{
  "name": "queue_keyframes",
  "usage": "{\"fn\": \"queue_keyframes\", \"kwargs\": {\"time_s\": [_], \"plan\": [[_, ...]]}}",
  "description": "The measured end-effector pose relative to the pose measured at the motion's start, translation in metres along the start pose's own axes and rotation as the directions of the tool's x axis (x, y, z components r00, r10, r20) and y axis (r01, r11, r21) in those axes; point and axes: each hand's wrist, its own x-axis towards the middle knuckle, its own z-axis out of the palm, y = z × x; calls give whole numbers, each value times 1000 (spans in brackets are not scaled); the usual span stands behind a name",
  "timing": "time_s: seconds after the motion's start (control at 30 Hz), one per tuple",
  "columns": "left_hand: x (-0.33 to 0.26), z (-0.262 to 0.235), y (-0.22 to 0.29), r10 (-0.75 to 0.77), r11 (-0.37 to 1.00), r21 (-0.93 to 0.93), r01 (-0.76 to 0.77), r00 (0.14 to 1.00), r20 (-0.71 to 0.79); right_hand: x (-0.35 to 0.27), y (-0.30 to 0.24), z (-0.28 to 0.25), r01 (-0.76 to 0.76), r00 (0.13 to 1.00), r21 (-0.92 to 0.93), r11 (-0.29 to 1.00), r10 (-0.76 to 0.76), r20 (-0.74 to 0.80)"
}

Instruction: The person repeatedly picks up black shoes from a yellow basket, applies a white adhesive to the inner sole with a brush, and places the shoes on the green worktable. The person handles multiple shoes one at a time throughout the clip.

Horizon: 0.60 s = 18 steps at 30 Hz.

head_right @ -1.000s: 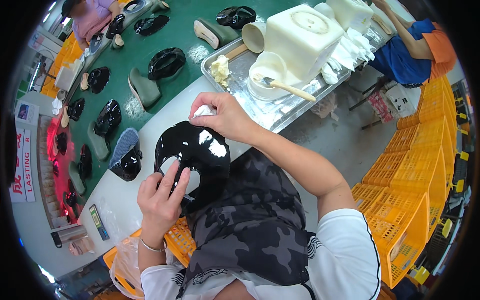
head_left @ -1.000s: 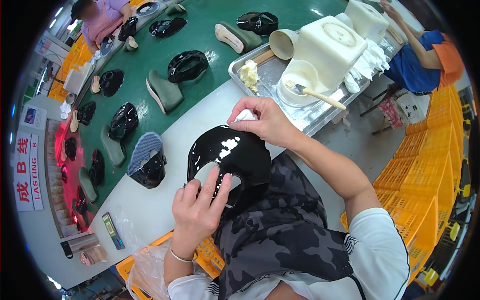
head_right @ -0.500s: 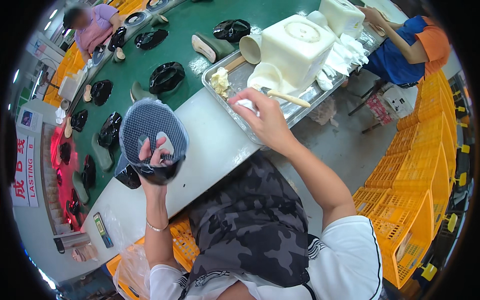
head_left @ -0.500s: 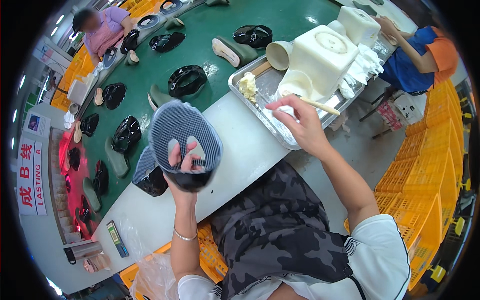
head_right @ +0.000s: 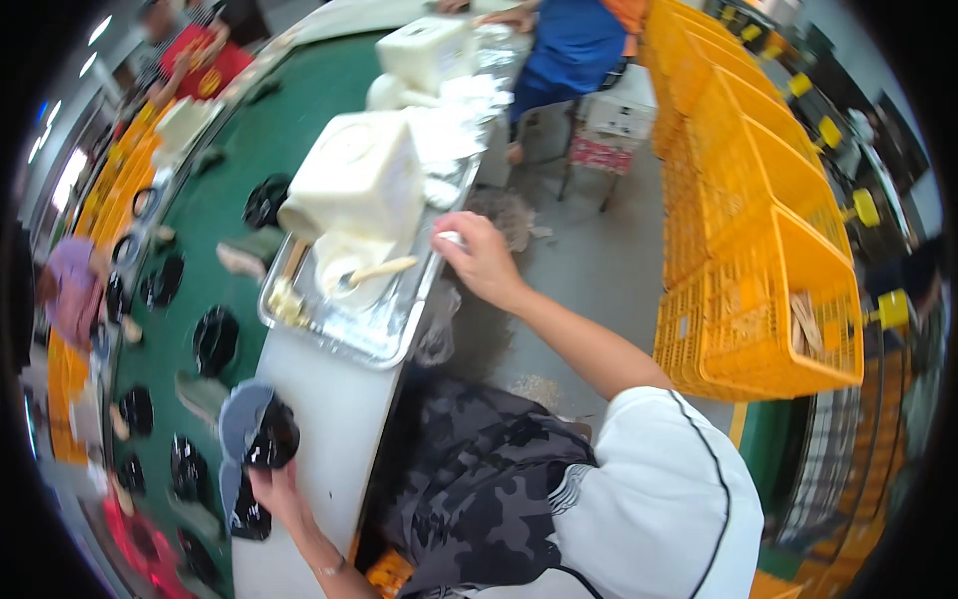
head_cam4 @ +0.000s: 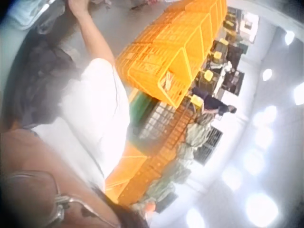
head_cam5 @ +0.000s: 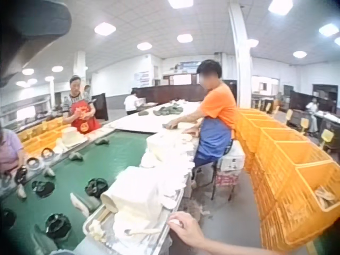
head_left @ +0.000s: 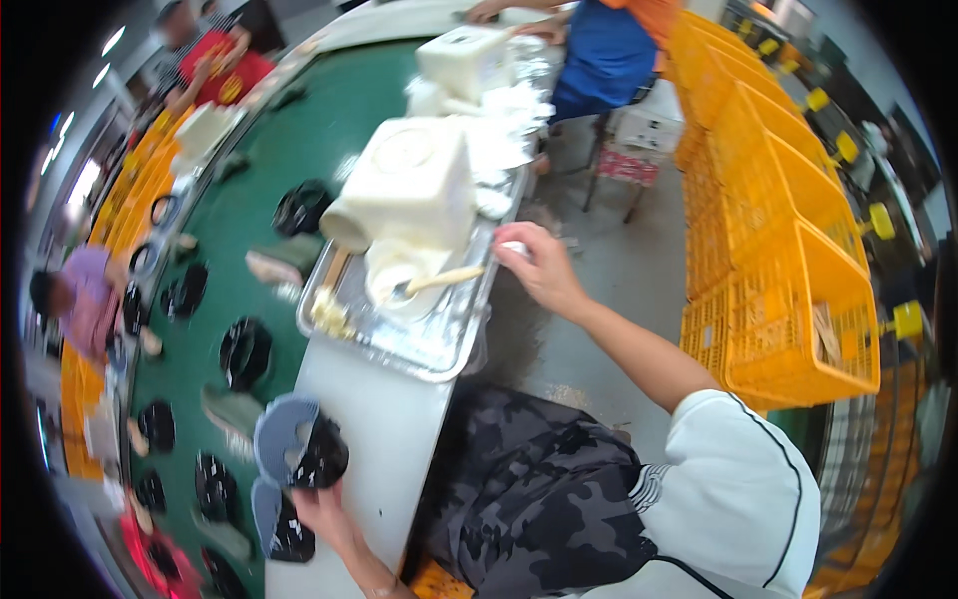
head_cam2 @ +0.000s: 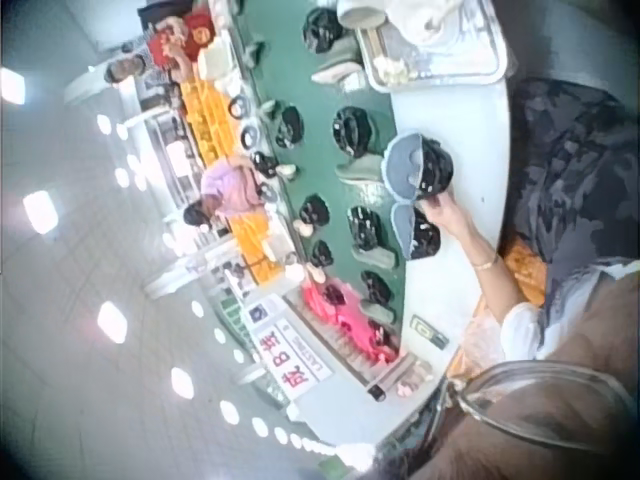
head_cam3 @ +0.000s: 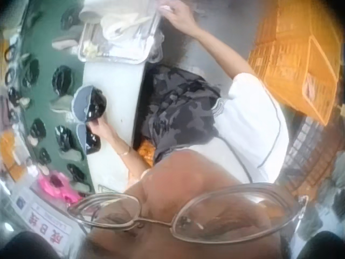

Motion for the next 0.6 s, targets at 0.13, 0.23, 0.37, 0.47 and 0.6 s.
{"fn": "queue_keyframes", "kwargs": {"time_s": [0.13, 0.23, 0.37, 0.47, 0.6], "plan": [[-20, -28, -15, 1, 973, 230, 28, 992, -125, 28, 10, 15, 143, 987, -270, 952, -159, -39], [-51, -12, 6, 102, 962, 258, -85, 993, -51, 20, 23, 24, 123, 992, -409, 904, -127, 17], [-67, -16, -11, 229, 952, 231, -202, 969, -94, -5, 21, 14, 239, 969, -476, 846, -238, 63], [-71, -15, -19, 262, 931, 276, -240, 964, -45, -34, 21, 3, 223, 975, -528, 820, -176, 139], [-80, -18, -12, 196, 966, 194, -170, 973, -124, -63, 9, -1, 134, 987, -384, 914, -87, 137]]}}
